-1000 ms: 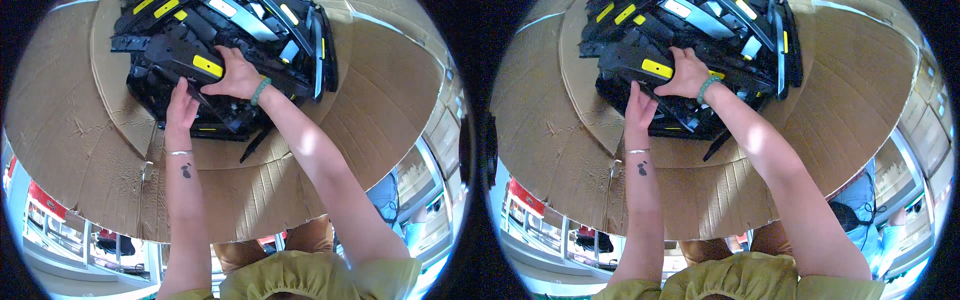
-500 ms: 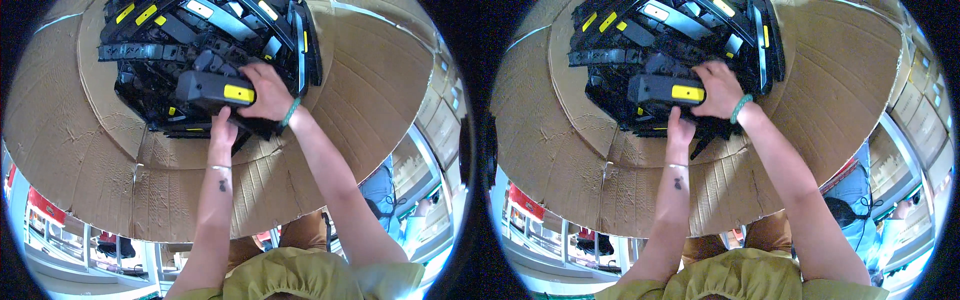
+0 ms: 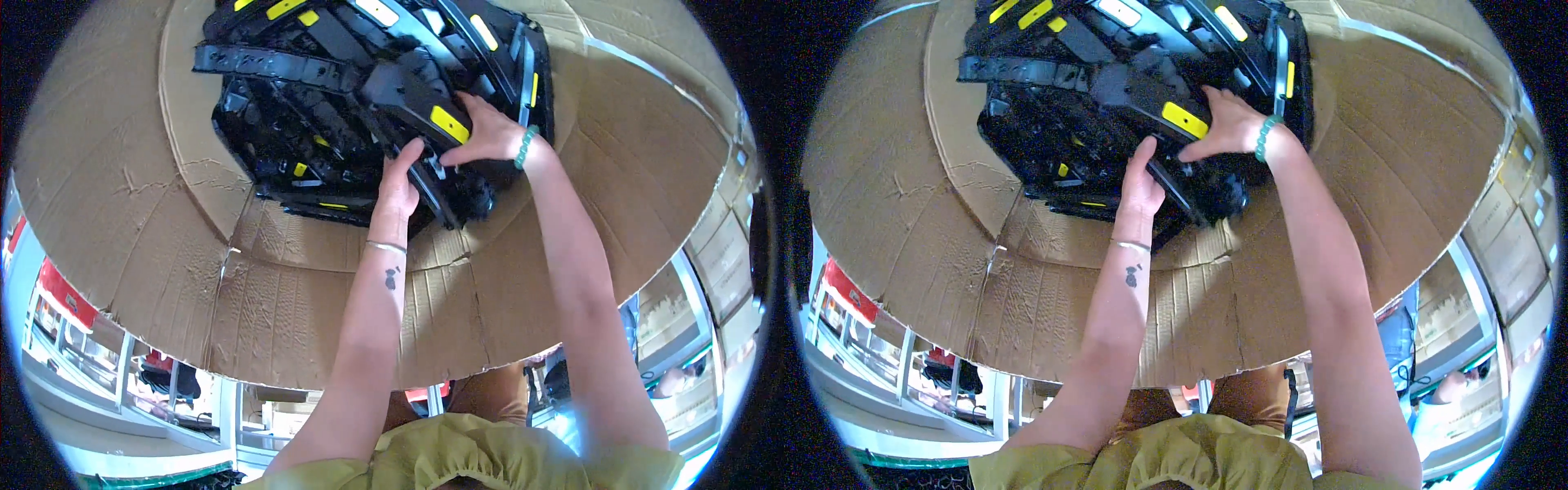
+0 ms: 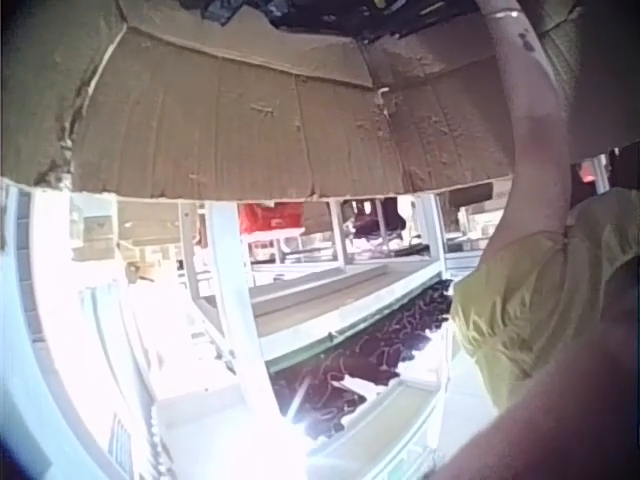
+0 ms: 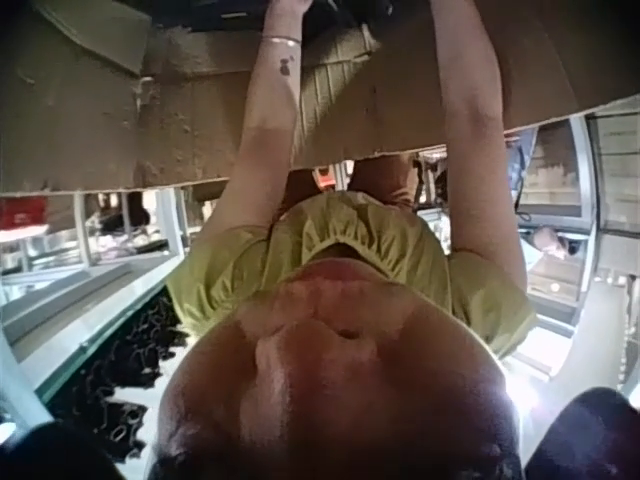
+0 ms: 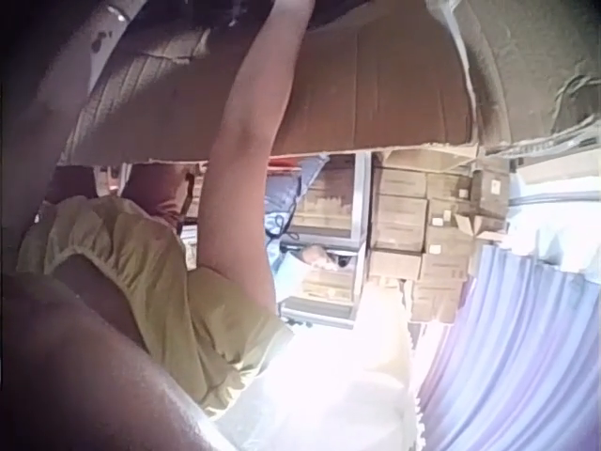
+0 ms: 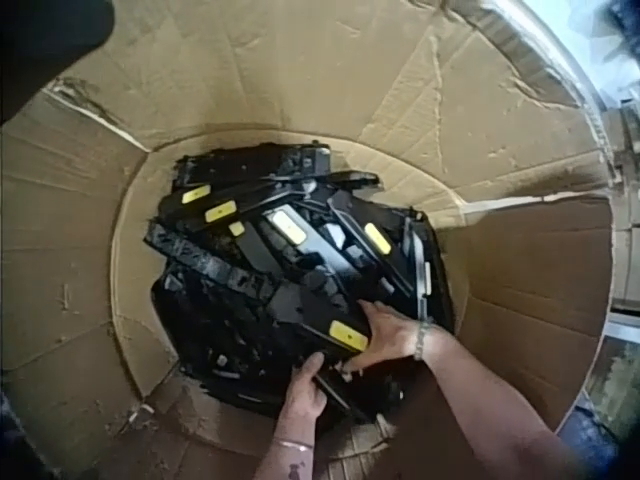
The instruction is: Transferring and organizing black toner cartridges from a large circular bin onto a workstation shelf.
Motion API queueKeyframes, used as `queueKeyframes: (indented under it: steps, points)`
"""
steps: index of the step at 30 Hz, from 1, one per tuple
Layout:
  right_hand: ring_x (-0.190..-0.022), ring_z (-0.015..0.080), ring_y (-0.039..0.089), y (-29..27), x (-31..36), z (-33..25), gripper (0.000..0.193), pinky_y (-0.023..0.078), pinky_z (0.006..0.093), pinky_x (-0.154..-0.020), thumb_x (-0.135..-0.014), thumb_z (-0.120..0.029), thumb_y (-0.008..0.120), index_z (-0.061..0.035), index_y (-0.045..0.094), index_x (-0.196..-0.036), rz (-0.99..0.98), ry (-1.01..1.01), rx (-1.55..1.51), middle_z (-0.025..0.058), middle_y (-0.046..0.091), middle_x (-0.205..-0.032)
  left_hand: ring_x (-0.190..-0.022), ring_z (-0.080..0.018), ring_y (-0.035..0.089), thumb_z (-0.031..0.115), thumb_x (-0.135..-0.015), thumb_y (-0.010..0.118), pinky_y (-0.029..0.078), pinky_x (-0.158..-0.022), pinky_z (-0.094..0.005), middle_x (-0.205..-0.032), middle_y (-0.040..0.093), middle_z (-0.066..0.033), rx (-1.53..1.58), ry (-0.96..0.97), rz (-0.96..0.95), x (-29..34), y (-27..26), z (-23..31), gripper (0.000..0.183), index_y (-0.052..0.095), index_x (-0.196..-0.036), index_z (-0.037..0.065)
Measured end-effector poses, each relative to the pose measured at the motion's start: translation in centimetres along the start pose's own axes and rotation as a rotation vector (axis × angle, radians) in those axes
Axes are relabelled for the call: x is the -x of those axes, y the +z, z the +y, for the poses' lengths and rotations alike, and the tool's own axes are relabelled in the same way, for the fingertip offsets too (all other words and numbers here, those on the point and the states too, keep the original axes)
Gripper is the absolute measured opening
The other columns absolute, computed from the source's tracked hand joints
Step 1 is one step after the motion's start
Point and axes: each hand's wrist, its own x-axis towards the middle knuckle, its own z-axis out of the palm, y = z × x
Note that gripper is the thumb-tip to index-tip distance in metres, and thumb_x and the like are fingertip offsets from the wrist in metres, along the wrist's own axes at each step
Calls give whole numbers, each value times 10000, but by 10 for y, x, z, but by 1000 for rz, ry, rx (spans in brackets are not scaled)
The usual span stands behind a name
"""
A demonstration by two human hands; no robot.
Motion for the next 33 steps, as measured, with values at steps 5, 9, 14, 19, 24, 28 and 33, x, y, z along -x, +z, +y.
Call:
queueKeyframes:
  steps: [5,9,14,19,24,28,33]
  points:
    - [-1206,293,360,7,36,-41,1150,262,307,-1025,-489,-322,828,116,153,-1310,29,-111,-399,253,364,-1264,-1064,-213,483,141,-719,656,367,-948,-355,-1176,497,-65,-94,169,4,50,11,24,615,381,-1261,47]
    - [-1160,328,417,-4,4,-119,1145,304,330,-1003,-475,-448,800,132,234,-1284,107,-310,-282,275,397,-1248,-1153,-267,446,494,-752,554,340,-999,-411,-1273,447,-101,-33,342,-100,80,24,95,725,361,-1294,53]
    - [-1182,345,404,-24,-105,-194,1232,310,347,-1006,-411,-693,699,123,326,-1254,115,-334,89,275,389,-1267,-1161,-299,428,663,-781,392,328,-1003,-451,-1289,424,-116,-115,594,21,36,16,175,789,337,-1316,86]
    - [-1203,322,389,-19,-138,-206,1279,320,331,-998,-389,-758,654,75,303,-1293,-6,-213,60,272,370,-1290,-1171,-269,421,614,-789,451,329,-998,-436,-1277,435,-102,64,502,-78,5,-5,192,729,378,-1287,88]
    - [-1149,280,453,-20,-158,-182,1302,360,302,-960,-438,-682,715,88,170,-1335,-99,-277,-316,248,412,-1265,-1191,-275,397,701,-695,491,288,-1020,-463,-1322,392,-90,36,449,-233,-8,-24,198,910,293,-1343,94]
    - [-1063,262,521,-21,-140,-172,1269,419,310,-895,-453,-667,720,109,201,-1311,-153,-256,-253,247,466,-1206,-1189,-280,397,694,-720,463,291,-1017,-453,-1325,386,-90,-41,485,-241,-7,-16,203,897,265,-1354,90]
    - [-1104,252,459,-15,-49,-144,1094,346,307,-966,-545,-457,797,134,226,-1267,55,-395,-589,214,469,-1180,-1116,-263,466,659,-793,367,364,-958,-430,-1236,481,-83,-226,377,18,46,9,169,737,402,-1278,105]
